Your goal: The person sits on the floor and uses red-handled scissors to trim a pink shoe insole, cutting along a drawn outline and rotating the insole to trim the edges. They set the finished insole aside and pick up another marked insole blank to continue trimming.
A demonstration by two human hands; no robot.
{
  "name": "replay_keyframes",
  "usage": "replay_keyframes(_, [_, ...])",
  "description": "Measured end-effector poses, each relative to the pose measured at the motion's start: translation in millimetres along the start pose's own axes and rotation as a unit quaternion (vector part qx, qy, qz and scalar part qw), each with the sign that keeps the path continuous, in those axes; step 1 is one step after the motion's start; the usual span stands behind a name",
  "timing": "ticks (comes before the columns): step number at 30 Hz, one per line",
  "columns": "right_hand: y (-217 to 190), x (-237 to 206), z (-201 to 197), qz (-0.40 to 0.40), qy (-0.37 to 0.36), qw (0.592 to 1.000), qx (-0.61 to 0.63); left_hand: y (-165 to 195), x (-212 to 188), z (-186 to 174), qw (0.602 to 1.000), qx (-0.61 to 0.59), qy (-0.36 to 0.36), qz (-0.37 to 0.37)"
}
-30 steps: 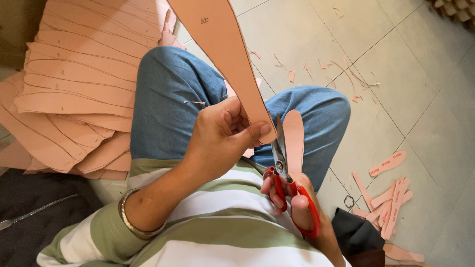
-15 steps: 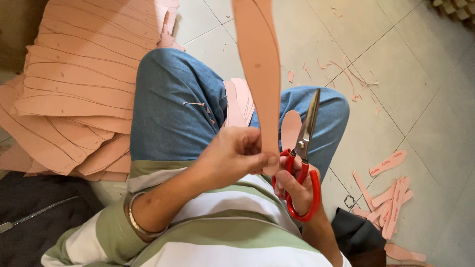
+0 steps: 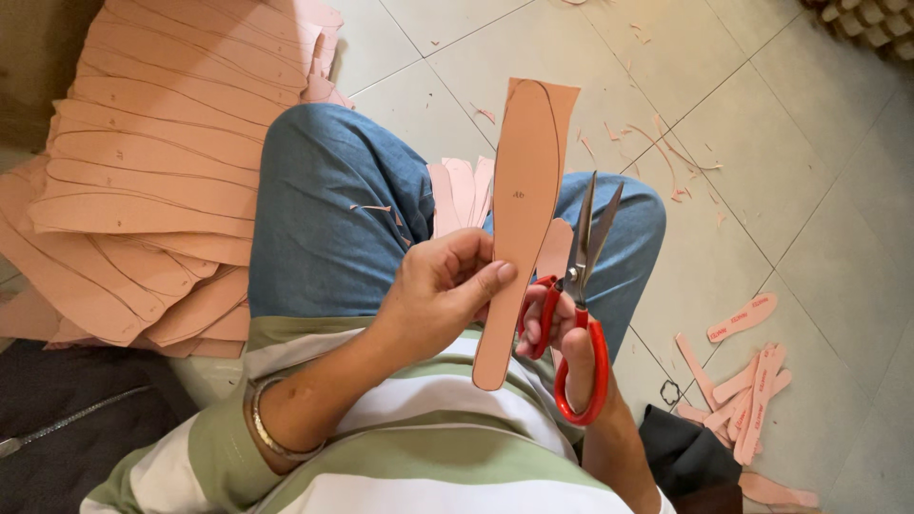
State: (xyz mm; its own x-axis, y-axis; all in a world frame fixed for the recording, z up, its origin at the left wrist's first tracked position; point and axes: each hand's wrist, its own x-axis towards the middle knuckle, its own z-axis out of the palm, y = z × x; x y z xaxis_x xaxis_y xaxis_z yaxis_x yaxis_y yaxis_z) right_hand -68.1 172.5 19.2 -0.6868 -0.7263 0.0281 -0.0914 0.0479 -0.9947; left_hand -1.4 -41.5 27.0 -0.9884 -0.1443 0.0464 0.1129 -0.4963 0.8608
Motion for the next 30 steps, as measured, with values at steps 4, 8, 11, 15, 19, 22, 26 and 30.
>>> replay_keyframes(4, [-8, 3, -4, 0.042, -0.007, 0.999, -0.005, -2, -8, 2, 0.996, 0.091, -0.005, 0.026])
replay_keyframes(8, [-18, 3, 0, 0.040, -0.022, 0.998, -0.050, -2, -12, 5, 0.992, 0.126, -0.013, 0.021])
replay_keyframes(11, [-23, 3, 4, 0.039, -0.020, 0.997, -0.060, 0, -14, 7, 0.996, 0.080, -0.029, 0.010])
replay_keyframes(15, [-24, 3, 6, 0.041, -0.021, 0.998, -0.054, 3, -16, 8, 0.998, 0.044, -0.037, -0.028])
replay_keyframes(19, [-18, 2, 9, 0.034, -0.005, 0.999, -0.036, 5, -18, 13, 0.998, 0.026, -0.036, -0.045])
replay_keyframes(22, [-12, 2, 12, 0.032, 0.024, 0.997, -0.059, 5, -20, 16, 0.997, 0.035, -0.031, -0.053])
replay_keyframes(26, [-12, 0, 11, 0.038, 0.018, 0.998, -0.053, 7, -22, 17, 0.996, 0.069, -0.028, -0.047])
replay_keyframes(30, [-11, -2, 13, 0.071, 0.035, 0.997, -0.024, 10, -23, 18, 0.995, 0.090, -0.019, -0.043])
